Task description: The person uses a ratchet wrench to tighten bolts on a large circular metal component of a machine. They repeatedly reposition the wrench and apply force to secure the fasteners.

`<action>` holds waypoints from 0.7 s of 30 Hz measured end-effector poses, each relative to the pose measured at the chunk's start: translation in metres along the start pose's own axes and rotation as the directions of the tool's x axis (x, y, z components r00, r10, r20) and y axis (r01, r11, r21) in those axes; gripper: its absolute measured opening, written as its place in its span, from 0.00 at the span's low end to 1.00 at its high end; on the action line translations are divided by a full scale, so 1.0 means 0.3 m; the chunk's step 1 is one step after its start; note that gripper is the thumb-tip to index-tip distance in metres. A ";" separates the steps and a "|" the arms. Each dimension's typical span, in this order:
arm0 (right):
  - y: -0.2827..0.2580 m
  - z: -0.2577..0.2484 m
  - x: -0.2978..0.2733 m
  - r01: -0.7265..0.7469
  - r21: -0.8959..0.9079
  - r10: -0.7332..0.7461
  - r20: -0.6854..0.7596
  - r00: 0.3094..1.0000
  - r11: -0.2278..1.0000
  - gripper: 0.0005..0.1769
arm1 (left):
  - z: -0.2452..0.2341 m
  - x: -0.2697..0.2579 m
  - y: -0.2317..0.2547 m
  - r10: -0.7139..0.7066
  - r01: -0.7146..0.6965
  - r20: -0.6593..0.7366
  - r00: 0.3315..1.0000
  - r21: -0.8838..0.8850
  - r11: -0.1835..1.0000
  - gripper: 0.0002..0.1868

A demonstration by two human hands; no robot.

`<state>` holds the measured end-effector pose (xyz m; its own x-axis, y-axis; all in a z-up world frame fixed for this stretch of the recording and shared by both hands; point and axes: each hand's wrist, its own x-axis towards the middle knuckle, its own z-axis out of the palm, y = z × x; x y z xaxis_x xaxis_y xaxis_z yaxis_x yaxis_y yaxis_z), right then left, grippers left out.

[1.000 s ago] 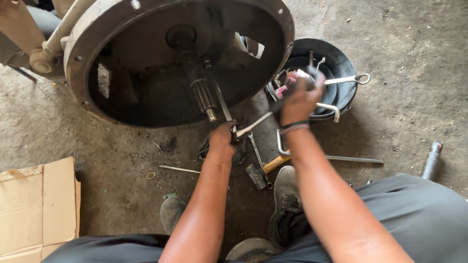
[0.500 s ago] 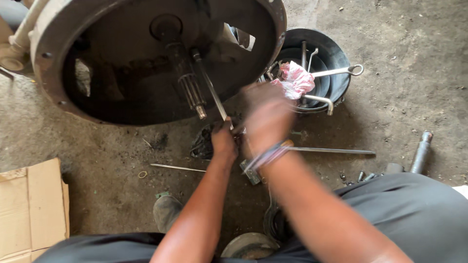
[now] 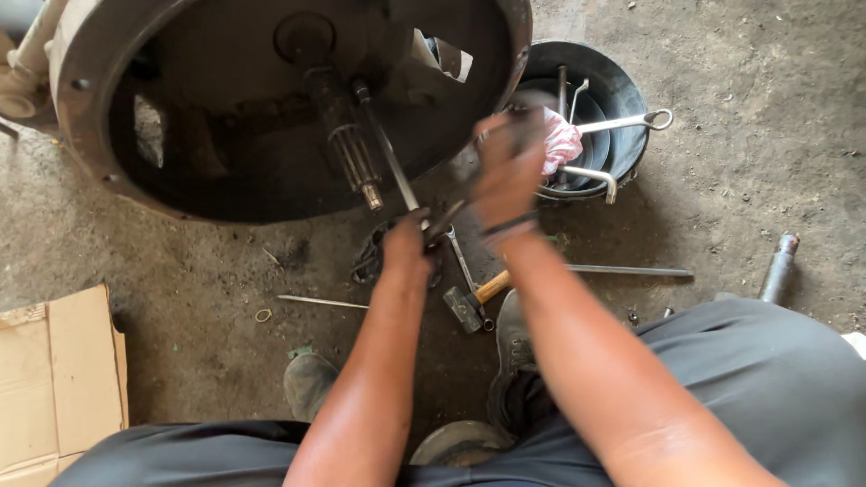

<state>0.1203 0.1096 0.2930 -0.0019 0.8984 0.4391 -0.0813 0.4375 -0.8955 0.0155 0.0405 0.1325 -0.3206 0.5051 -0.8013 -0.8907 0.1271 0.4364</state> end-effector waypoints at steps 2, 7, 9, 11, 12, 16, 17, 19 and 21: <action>0.134 -0.108 0.119 -0.174 0.225 0.216 -0.177 0.960 0.959 0.12 | 0.037 -0.041 0.011 0.173 -0.141 -0.144 0.974 0.212 0.967 0.17; 0.422 -0.284 0.040 -0.704 0.691 0.949 0.084 0.305 0.164 0.12 | 0.035 -0.097 0.005 0.417 -0.363 -0.166 0.894 0.281 0.889 0.16; 0.436 -0.259 -0.006 -0.659 0.698 0.939 -0.055 0.340 0.280 0.11 | 0.010 -0.098 0.020 0.448 -0.411 -0.183 0.875 0.206 0.888 0.14; 0.357 -0.212 -0.018 -0.639 0.666 0.913 -0.172 0.369 0.384 0.11 | -0.016 -0.100 0.022 0.357 -0.332 -0.144 0.923 0.170 0.928 0.14; 0.287 -0.191 0.008 -0.642 0.636 0.898 -0.218 0.382 0.428 0.12 | -0.025 -0.103 0.013 0.307 -0.287 -0.126 0.943 0.152 0.946 0.14; -0.127 -0.053 0.070 -0.531 0.357 0.634 -0.309 0.709 0.768 0.12 | 0.035 -0.103 -0.022 0.171 -0.169 0.056 0.984 -0.043 0.985 0.11; -0.218 0.011 0.016 -0.451 0.205 0.491 -0.234 0.839 0.869 0.12 | 0.046 -0.100 -0.031 0.090 -0.069 0.111 0.990 -0.175 0.982 0.11; -0.343 0.123 -0.158 -0.150 -0.074 0.158 0.119 0.980 0.986 0.15 | 0.043 -0.087 -0.044 0.031 0.062 0.272 0.962 -0.326 0.943 0.13; -0.379 0.193 -0.362 0.311 -0.204 -0.130 0.605 0.785 0.928 0.20 | -0.014 -0.084 -0.057 0.072 0.114 0.448 0.891 -0.375 0.920 0.18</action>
<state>0.0720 -0.0399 0.3514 -0.5938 0.6260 0.5055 0.1273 0.6934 -0.7092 0.0373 0.0220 0.1434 -0.2059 0.8416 -0.4993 -0.9768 -0.1458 0.1571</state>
